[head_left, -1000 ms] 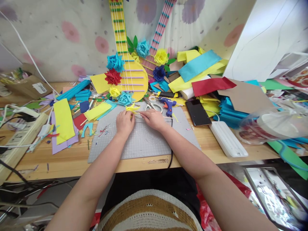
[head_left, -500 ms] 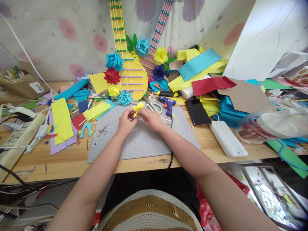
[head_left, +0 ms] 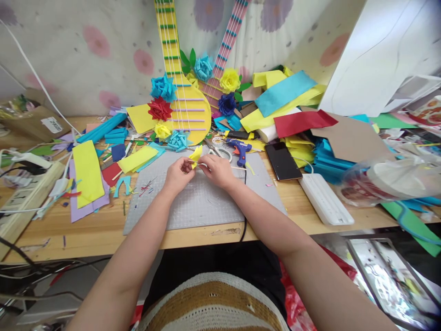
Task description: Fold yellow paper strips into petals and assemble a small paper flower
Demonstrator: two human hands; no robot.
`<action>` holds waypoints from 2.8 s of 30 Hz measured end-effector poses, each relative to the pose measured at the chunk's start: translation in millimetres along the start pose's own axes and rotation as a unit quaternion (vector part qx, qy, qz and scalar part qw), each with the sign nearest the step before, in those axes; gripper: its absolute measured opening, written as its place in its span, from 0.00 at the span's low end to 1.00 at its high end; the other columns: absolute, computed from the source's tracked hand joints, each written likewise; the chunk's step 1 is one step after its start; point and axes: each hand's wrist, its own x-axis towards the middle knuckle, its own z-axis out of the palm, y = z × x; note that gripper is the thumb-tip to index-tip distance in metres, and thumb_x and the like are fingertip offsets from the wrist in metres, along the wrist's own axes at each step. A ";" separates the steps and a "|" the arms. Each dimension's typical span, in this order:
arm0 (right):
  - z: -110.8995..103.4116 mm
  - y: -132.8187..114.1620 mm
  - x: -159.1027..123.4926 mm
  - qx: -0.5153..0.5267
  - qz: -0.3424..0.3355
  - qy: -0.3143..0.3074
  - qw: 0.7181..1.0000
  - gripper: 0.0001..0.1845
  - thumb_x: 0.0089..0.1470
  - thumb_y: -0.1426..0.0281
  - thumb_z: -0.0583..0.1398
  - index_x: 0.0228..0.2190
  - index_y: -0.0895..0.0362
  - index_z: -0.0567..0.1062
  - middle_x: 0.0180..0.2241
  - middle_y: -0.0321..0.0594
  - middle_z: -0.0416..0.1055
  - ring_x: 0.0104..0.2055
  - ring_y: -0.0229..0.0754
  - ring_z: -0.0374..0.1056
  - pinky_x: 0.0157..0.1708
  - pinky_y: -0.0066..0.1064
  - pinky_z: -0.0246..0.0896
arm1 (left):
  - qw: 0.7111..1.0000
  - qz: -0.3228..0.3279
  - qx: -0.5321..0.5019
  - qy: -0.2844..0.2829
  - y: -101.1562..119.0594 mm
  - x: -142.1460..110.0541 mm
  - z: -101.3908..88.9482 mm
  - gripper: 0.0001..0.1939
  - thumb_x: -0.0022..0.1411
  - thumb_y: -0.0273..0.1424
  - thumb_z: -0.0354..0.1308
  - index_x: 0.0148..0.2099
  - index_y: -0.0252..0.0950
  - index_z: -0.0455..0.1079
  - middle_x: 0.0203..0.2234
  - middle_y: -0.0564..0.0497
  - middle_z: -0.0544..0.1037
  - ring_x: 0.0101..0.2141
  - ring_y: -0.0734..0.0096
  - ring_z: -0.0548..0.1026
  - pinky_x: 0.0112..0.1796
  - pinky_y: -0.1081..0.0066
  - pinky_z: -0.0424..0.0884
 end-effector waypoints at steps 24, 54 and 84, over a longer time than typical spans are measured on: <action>-0.2 -3.5 0.3 -0.020 -0.010 -0.009 1.000 0.11 0.58 0.69 0.50 0.39 0.55 0.71 0.38 0.41 0.73 0.40 0.40 0.66 0.31 0.28 0.51 | 0.998 -0.031 -0.062 0.011 -4.2 0.8 4.9 0.11 0.43 0.27 0.57 0.33 0.35 0.65 0.21 0.57 0.67 0.23 0.79 0.66 0.28 0.75 0.64; 4.7 -3.0 -1.3 0.121 0.086 0.055 0.987 0.09 0.53 0.72 0.52 0.33 0.55 0.71 0.34 0.39 0.73 0.32 0.37 0.66 0.31 0.27 0.57 | 0.965 0.142 0.202 0.090 4.9 -3.0 8.2 0.23 0.49 0.31 0.62 0.48 0.38 0.61 0.33 0.51 0.74 0.34 0.69 0.73 0.40 0.68 0.67; -1.8 -5.3 -2.3 0.069 0.034 0.042 0.996 0.07 0.54 0.72 0.52 0.32 0.55 0.70 0.31 0.37 0.72 0.30 0.35 0.65 0.26 0.26 0.48 | 0.941 0.191 0.243 0.136 3.7 -5.1 5.6 0.20 0.49 0.23 0.56 0.46 0.38 0.60 0.33 0.49 0.76 0.37 0.65 0.74 0.43 0.64 0.65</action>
